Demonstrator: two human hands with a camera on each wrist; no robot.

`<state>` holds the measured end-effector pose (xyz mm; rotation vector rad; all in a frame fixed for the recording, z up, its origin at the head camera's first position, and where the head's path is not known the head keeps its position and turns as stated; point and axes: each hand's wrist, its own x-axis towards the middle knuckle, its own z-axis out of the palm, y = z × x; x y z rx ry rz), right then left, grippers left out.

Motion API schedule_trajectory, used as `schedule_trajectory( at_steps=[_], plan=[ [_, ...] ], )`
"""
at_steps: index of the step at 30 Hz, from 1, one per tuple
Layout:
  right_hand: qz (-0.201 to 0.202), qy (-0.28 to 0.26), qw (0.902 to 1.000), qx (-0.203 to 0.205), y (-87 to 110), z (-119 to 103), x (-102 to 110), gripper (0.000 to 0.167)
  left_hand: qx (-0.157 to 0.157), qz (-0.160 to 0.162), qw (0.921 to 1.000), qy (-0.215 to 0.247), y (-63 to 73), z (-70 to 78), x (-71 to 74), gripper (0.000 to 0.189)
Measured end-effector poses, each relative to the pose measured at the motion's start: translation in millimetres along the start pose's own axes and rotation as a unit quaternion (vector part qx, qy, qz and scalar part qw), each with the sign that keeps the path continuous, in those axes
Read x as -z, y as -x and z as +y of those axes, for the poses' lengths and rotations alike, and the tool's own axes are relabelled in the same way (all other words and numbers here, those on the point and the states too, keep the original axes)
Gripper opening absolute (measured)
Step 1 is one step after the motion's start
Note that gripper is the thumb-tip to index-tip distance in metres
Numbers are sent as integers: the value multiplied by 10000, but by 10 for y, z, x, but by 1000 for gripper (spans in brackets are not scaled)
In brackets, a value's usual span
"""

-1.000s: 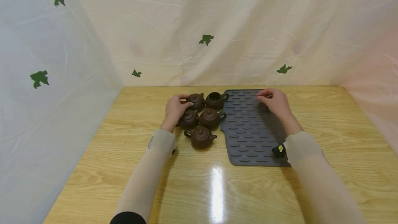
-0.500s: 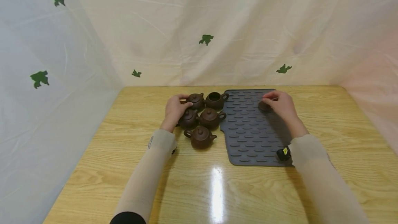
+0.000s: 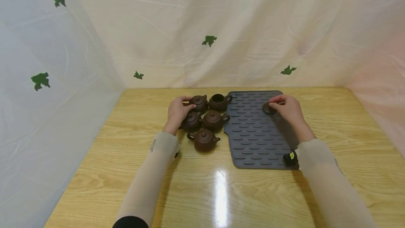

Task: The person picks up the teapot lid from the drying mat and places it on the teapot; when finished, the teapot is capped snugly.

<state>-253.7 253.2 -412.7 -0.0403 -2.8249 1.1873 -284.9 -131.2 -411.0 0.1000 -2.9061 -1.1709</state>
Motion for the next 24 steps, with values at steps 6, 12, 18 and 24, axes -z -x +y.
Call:
schedule_trajectory(
  at_steps=[6,12,18,24],
  plan=[
    [32,-10,10000,52,39,12,6,28,44,-40,9999,92,-7,3,-18,39],
    [-1,20,10000,-24,44,52,-3,29,3,-65,10000,51,-5,8,-20,39],
    [-116,-36,9998,-125,35,81,-16,30,-53,-182,9998,-52,-7,12,9,40],
    [-156,-82,9997,-172,39,90,-11,31,-299,-177,9989,-302,0,103,73,43]
  ],
)
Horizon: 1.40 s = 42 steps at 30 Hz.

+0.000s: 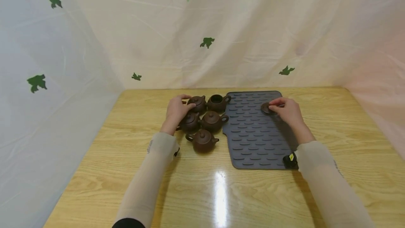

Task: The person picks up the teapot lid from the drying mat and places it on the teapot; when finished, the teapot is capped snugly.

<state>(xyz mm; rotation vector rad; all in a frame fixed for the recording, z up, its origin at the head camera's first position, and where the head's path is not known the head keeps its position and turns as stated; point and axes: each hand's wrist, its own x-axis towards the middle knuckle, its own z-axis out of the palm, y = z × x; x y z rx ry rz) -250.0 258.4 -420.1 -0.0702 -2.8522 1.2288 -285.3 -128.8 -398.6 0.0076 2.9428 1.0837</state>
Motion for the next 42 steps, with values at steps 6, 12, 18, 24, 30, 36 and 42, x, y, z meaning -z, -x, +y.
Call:
schedule_trajectory(
  at_steps=[6,12,18,24,30,36,42],
  plan=[
    [-6,6,10000,-20,5,-12,4,31,-475,205,9986,-62,7,166,33,42],
    [-49,20,10000,-67,6,-11,-1,32,-943,319,9950,3,12,332,10,38],
    [-99,-29,9999,-89,-5,15,-8,33,-1077,162,9937,267,5,428,-46,36],
    [-69,-3,9999,-106,-11,21,-16,32,-1032,-133,9944,161,8,496,-137,35],
    [-31,62,9999,-87,-36,23,-28,30,-911,-260,9954,155,-21,487,-223,33],
    [45,157,9999,-19,-109,68,-39,27,-788,-364,9961,155,-47,475,-285,30],
    [26,234,9997,-20,-164,71,-36,27,-733,-400,9964,171,-72,467,-324,27]
  ],
)
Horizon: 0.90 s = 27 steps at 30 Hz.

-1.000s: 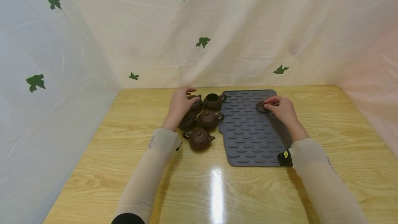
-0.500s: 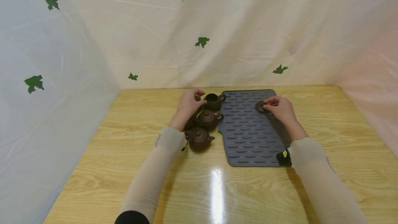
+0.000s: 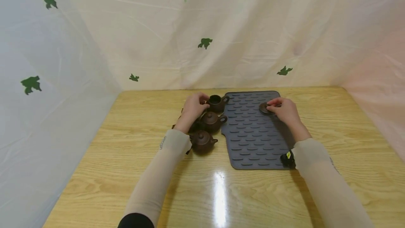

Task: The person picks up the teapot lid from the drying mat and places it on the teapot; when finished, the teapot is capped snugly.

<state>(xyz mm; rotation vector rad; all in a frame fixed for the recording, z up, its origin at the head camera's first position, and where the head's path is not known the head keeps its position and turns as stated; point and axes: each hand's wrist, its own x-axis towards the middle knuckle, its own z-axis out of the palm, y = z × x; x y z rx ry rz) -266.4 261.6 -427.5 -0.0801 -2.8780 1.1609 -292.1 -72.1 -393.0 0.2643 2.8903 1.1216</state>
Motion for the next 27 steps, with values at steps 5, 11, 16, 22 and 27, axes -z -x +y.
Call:
schedule_trajectory(
  at_steps=[5,11,16,22,27],
  plan=[
    [-14,37,10000,63,-32,-73,2,28,-2,38,10000,9,-23,-4,1,26],
    [-65,-38,9999,145,-88,-236,-10,28,77,73,9999,128,-33,2,1,24],
    [-150,-38,9997,194,-145,-400,-51,28,123,68,9997,215,-33,1,-11,22],
    [-317,-73,9992,248,-202,-582,-108,29,140,58,9996,220,-37,-6,-25,22],
    [-374,-97,9988,301,-255,-717,-177,29,237,39,9995,224,-37,-4,-25,21]
  ],
)
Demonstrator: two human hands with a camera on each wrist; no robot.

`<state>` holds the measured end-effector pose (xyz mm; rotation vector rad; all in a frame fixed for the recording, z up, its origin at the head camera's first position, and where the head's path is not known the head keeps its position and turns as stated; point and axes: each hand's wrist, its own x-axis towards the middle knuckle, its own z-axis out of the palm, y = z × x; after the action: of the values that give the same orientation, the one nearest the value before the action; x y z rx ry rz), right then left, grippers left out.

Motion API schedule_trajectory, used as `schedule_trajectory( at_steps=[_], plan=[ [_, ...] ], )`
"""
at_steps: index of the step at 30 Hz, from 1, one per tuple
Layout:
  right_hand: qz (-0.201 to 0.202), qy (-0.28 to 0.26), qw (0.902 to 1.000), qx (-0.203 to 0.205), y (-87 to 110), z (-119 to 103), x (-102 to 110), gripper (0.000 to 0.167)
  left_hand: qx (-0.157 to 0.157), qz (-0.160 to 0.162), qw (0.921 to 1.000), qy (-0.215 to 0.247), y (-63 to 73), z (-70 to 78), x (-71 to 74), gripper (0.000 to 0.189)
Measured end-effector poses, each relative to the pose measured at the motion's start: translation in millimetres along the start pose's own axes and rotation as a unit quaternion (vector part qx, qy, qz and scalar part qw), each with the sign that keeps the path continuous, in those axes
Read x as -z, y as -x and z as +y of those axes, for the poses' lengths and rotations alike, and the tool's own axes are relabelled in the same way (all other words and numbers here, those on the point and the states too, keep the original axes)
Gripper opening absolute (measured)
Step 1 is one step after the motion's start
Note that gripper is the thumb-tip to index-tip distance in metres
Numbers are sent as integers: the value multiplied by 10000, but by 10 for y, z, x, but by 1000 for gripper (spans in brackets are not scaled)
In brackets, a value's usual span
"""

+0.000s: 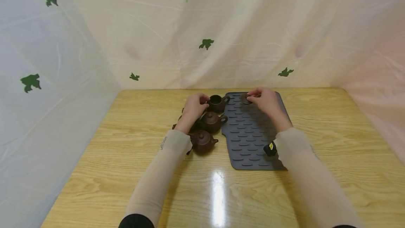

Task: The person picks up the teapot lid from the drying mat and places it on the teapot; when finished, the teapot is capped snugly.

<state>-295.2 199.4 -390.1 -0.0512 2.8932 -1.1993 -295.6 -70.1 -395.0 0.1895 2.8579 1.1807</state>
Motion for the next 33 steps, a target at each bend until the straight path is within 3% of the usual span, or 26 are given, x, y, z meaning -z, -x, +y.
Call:
schedule_trajectory(
  at_steps=[21,33],
  plan=[
    [20,-280,9990,341,-60,-457,-354,24,-132,4,9999,-90,74,-21,41,19],
    [68,-387,9988,296,-24,-669,-582,23,-250,-5,9997,-22,111,-69,55,18]
  ],
)
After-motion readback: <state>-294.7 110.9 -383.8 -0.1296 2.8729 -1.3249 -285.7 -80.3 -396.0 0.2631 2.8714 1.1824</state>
